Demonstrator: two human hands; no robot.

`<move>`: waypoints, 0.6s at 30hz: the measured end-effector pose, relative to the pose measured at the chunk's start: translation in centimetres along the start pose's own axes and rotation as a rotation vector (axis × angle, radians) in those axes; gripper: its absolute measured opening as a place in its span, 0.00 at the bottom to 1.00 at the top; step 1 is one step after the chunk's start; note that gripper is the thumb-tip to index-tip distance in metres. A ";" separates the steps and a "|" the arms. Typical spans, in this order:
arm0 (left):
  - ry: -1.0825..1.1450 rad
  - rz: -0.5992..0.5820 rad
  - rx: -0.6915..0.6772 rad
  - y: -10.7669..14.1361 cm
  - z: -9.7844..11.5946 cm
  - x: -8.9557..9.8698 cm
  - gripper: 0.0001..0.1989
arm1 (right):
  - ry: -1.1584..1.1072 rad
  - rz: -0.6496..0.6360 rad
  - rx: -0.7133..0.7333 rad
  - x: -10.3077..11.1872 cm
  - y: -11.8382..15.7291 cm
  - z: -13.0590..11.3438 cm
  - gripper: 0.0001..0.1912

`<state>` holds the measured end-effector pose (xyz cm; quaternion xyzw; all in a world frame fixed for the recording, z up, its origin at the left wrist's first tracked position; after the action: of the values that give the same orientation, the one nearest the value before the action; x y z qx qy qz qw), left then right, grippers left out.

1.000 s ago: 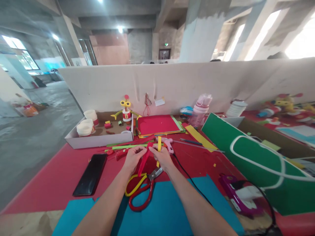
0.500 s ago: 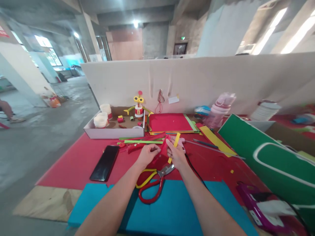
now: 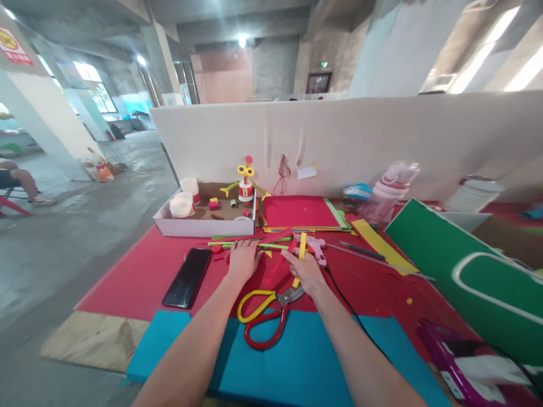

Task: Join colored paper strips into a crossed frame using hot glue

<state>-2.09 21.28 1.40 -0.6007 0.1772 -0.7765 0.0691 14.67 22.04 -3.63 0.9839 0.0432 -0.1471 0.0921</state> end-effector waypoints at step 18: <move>-0.404 -0.447 0.022 -4.4 -6.5 1.7 0.13 | 0.150 -0.080 0.052 -1.3 0.2 -0.2 0.21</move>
<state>-8.32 26.08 3.13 -0.7664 0.0147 -0.6391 -0.0634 13.52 21.76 -3.04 0.9917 0.0854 -0.0777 0.0571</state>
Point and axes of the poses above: each hand's wrist, its own y-axis away from the middle knuckle, its own x-axis out of the back of the hand, z = x × y, the point moved 8 cm from there along -y, towards the middle knuckle, and after that the axes turned 2 degrees about -x, right-handed, at the moved point
